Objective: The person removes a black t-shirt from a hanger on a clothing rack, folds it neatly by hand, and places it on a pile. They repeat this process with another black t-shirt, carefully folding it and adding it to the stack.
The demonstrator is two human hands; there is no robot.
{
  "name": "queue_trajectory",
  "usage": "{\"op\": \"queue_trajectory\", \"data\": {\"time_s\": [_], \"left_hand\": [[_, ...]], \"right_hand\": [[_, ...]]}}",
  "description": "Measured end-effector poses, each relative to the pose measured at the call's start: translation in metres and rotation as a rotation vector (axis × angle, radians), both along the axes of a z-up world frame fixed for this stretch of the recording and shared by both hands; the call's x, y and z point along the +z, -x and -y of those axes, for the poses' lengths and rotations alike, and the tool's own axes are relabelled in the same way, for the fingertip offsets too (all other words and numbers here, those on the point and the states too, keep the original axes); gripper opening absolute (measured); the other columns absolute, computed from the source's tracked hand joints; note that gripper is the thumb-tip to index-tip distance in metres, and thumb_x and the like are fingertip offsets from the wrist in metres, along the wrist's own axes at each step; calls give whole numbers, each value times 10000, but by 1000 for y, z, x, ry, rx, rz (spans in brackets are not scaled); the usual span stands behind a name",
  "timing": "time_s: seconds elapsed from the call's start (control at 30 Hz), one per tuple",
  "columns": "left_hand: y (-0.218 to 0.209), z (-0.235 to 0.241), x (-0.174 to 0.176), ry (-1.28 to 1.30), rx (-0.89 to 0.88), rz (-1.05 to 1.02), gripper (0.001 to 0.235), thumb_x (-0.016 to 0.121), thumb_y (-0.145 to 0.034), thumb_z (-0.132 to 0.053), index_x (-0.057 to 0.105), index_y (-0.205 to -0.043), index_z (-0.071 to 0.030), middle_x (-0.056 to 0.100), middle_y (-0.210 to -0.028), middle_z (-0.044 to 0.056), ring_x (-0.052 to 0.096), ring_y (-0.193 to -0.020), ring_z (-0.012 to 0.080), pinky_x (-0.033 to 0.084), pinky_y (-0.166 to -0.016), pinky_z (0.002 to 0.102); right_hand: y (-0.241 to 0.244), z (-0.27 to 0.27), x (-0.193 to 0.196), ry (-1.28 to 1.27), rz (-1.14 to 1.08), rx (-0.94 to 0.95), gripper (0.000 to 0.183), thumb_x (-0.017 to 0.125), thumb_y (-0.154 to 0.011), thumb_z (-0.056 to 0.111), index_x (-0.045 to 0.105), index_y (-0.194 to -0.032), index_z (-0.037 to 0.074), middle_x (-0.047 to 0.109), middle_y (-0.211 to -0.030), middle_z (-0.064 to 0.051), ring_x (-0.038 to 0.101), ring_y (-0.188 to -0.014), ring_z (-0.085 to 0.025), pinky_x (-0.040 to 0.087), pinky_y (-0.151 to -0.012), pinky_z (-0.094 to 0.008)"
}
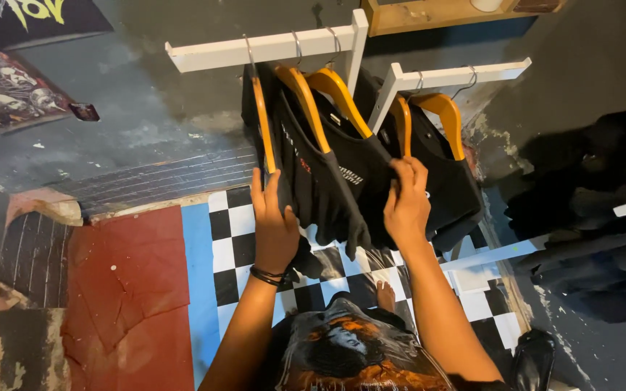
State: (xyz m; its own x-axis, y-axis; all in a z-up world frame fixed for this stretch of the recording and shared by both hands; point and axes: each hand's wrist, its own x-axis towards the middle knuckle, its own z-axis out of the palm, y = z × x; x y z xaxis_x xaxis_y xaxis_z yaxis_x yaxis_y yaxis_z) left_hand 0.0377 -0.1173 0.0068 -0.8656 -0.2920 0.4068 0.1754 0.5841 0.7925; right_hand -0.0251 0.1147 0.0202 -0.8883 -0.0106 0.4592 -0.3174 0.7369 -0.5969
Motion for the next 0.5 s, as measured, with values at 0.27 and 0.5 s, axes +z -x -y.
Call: {"op": "queue_trajectory", "data": {"time_s": [0.27,0.5], "left_hand": [[-13,-10,-20,-102,-31,30,776,596,-917,-290,276,-1560,5,405,-1413,282,478,-1253,492,419,-1047,583],[-31,5,1,-277,-174,293,927,689,-883,-208,160,-1624,-30,567,-1305,325,666,-1065,496,577,-827,532]], "right_hand": [[-24,36,-9,-42,31,9,302,672,-974,328,643,-1206,137,480,-1393,-138,537,-1268,-393,474,-1009,-513],[3,18,-33,-123,-71,-95,181,763,-954,188,710,-1073,62,592,-1245,-181,598,-1177,-421,500,-958,-478]]}}
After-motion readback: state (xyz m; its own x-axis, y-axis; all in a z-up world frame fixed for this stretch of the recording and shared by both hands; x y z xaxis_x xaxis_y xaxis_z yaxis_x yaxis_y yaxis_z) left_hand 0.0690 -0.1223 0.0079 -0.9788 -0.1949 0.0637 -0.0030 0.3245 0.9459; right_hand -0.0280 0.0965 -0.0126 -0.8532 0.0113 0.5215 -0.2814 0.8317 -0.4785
